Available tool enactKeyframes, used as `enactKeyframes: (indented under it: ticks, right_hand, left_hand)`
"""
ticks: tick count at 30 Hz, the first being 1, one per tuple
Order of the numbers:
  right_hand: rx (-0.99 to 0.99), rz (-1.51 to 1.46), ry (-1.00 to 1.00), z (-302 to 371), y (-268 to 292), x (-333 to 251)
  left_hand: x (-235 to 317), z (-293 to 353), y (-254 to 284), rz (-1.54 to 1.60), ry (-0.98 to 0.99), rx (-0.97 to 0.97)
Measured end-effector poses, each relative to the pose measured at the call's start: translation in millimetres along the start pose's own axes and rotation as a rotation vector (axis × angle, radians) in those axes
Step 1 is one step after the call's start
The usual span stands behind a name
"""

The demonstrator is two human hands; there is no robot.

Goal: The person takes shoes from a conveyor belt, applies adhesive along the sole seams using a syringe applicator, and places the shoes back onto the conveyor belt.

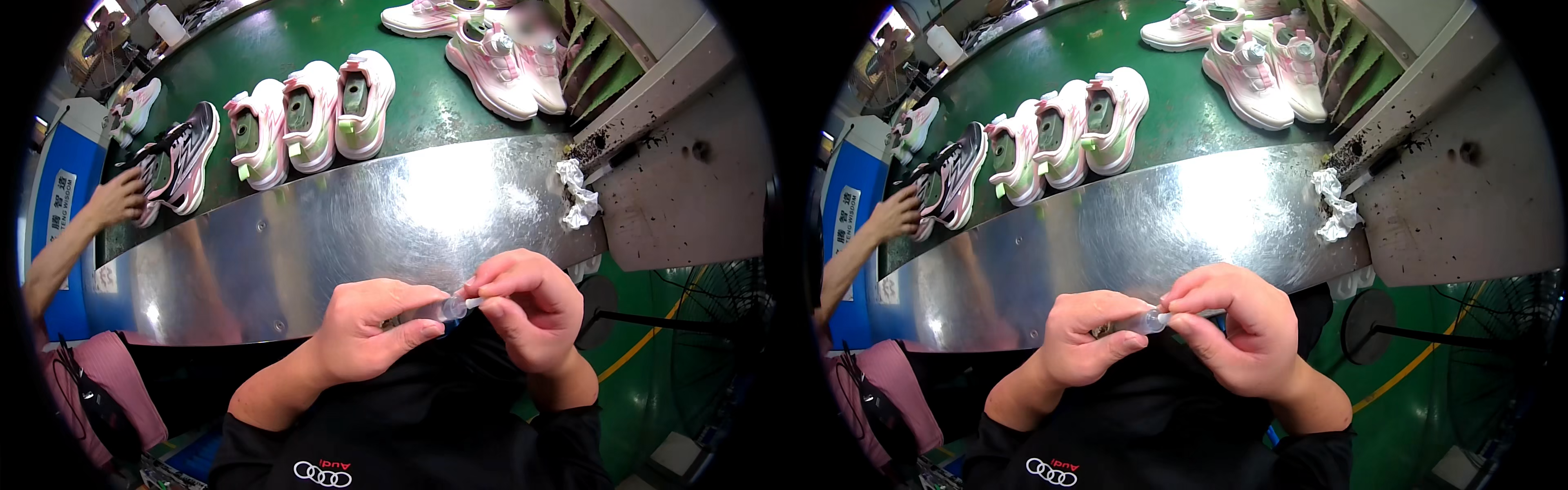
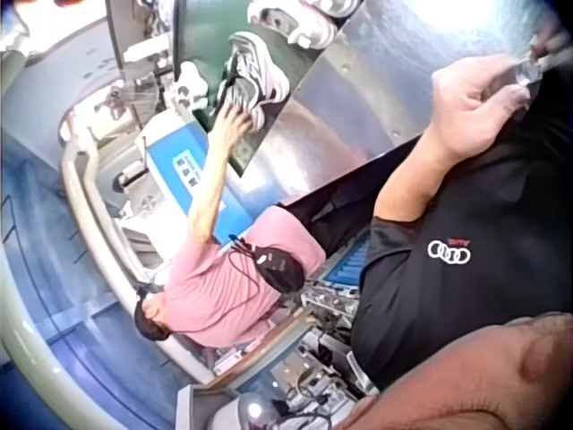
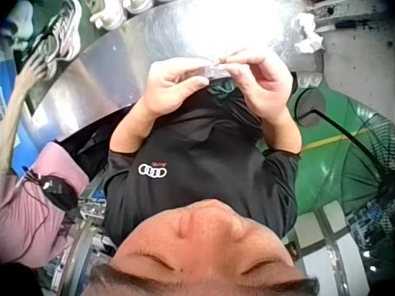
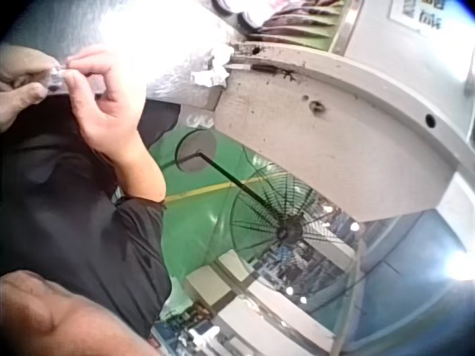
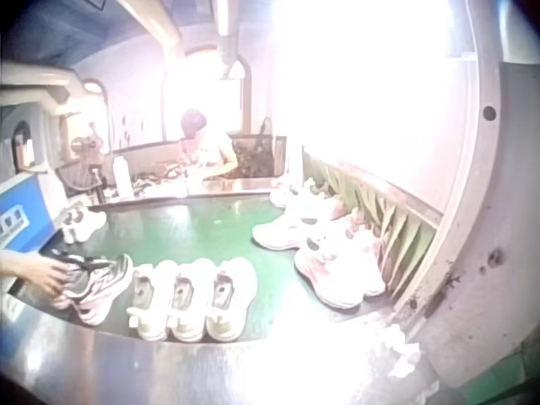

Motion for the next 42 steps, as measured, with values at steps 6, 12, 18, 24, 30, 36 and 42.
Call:
enactKeyframes:
  ticks: [6,12,18,24,30,36,42]
  right_hand:
    - [-0.028,0.189,0.079,-4,-17,3]
    - [0.071,0.234,0.222,-2,-19,-9]
    - [0.128,0.236,0.252,-8,-23,-17]
    - [0.103,0.295,0.250,-11,-18,-20]
    - [0.046,0.188,0.346,-12,-7,-9]
    - [-0.280,0.654,0.661,-4,-55,-23]
    - [-0.298,0.751,0.684,-1,-59,-21]
  left_hand:
    - [10,1,16,-0.132,-0.157,0.050]
    - [16,3,5,-0.037,-0.174,0.045]
    - [23,-6,1,0.076,-0.120,0.024]
    - [21,-12,-3,0.088,-0.154,0.023]
    - [2,-21,8,0.065,0.044,-0.068]
    - [10,-43,-5,1.107,0.346,-0.061]
    - [26,-54,-15,1.167,0.352,-0.086]
Point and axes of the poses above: each hand's wrist, its own z-axis away from the middle knuckle, its own y-axis out of the back of the hand, x = y × z, the point moved 7 cm from there along -z, towards the middle knuckle, and after that the axes turned 10 degrees about x, right-handed, at the moved point
